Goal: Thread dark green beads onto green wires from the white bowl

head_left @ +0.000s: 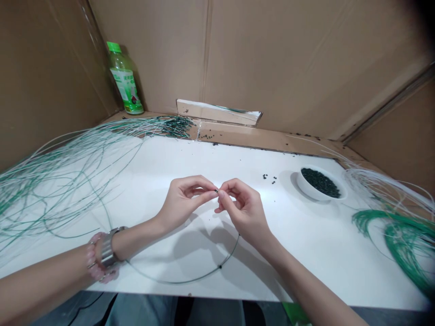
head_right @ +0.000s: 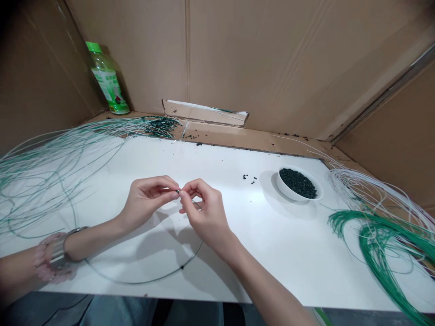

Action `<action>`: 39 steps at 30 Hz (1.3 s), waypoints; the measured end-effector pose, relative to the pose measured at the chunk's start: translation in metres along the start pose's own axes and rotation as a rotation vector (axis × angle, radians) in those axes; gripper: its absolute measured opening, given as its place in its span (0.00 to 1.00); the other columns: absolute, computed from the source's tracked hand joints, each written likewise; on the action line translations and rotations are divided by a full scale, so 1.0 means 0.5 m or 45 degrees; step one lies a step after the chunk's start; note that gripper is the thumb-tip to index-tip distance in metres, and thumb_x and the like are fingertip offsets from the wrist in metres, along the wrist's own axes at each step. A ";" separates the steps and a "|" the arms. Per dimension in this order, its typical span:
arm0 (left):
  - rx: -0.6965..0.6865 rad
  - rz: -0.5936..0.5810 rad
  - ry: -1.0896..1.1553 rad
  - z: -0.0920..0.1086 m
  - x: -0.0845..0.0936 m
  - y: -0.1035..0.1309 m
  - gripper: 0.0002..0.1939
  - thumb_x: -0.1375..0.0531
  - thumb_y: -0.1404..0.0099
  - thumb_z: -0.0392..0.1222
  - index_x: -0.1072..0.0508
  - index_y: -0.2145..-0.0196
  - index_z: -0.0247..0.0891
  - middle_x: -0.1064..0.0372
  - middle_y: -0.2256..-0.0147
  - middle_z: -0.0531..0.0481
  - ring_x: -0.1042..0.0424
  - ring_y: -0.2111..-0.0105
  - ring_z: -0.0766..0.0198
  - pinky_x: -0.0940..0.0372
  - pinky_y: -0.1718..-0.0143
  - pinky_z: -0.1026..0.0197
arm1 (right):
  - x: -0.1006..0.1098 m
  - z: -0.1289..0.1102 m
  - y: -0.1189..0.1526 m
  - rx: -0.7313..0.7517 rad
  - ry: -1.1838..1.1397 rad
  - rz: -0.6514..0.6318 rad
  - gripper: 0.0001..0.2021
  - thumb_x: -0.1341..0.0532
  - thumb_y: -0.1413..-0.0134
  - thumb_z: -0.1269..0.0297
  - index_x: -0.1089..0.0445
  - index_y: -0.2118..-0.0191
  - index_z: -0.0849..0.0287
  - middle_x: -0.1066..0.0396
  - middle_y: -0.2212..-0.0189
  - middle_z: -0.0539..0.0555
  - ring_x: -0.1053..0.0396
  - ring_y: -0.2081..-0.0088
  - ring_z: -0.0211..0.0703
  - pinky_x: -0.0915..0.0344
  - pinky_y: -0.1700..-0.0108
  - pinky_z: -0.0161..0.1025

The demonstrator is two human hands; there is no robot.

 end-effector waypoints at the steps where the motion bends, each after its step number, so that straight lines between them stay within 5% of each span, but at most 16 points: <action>1: 0.008 0.007 0.007 -0.001 0.000 0.000 0.02 0.33 0.48 0.34 0.23 0.76 0.36 0.27 0.74 0.50 0.28 0.73 0.68 0.32 0.72 0.70 | 0.001 -0.002 0.000 0.011 -0.004 0.014 0.04 0.41 0.46 0.67 0.35 0.71 0.60 0.36 0.75 0.47 0.34 0.74 0.31 0.28 0.74 0.29; 9: 0.090 -0.035 0.043 -0.013 -0.005 -0.001 0.01 0.34 0.48 0.34 0.23 0.75 0.36 0.26 0.75 0.51 0.28 0.74 0.68 0.32 0.71 0.69 | 0.009 -0.009 0.007 0.085 0.058 0.082 0.03 0.41 0.45 0.68 0.33 0.70 0.59 0.31 0.76 0.47 0.31 0.75 0.31 0.30 0.74 0.28; 15: 0.114 0.042 -0.005 -0.016 0.005 -0.006 0.02 0.33 0.50 0.34 0.23 0.77 0.36 0.25 0.76 0.52 0.28 0.76 0.70 0.32 0.73 0.71 | 0.021 -0.060 0.009 0.379 0.525 0.192 0.04 0.41 0.47 0.74 0.32 0.71 0.60 0.30 0.75 0.49 0.32 0.72 0.32 0.31 0.71 0.29; 20: 0.123 0.022 0.017 -0.017 0.004 -0.007 0.02 0.33 0.50 0.33 0.22 0.77 0.37 0.26 0.77 0.53 0.28 0.76 0.71 0.33 0.73 0.73 | 0.012 -0.083 0.015 0.573 0.699 0.136 0.06 0.42 0.48 0.76 0.31 0.72 0.61 0.30 0.75 0.51 0.34 0.73 0.33 0.33 0.73 0.30; 32: 0.110 0.021 -0.028 -0.017 0.004 -0.006 0.02 0.34 0.49 0.33 0.23 0.76 0.36 0.26 0.76 0.52 0.28 0.75 0.70 0.32 0.73 0.72 | 0.004 -0.085 0.017 0.648 0.813 0.089 0.07 0.43 0.46 0.77 0.32 0.71 0.62 0.31 0.75 0.52 0.36 0.73 0.34 0.33 0.71 0.32; 39: -0.048 -0.075 -0.270 0.000 0.001 -0.005 0.01 0.35 0.46 0.34 0.23 0.74 0.36 0.25 0.74 0.52 0.28 0.73 0.70 0.32 0.69 0.71 | -0.012 -0.083 0.024 0.865 1.101 -0.037 0.10 0.47 0.43 0.79 0.30 0.68 0.64 0.32 0.73 0.55 0.36 0.70 0.38 0.35 0.71 0.35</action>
Point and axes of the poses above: each hand's wrist, its own y-axis away from the middle knuckle, its own x-axis out of the back of the hand, z = x × y, the point moved 8 cm from there along -y, towards the middle knuckle
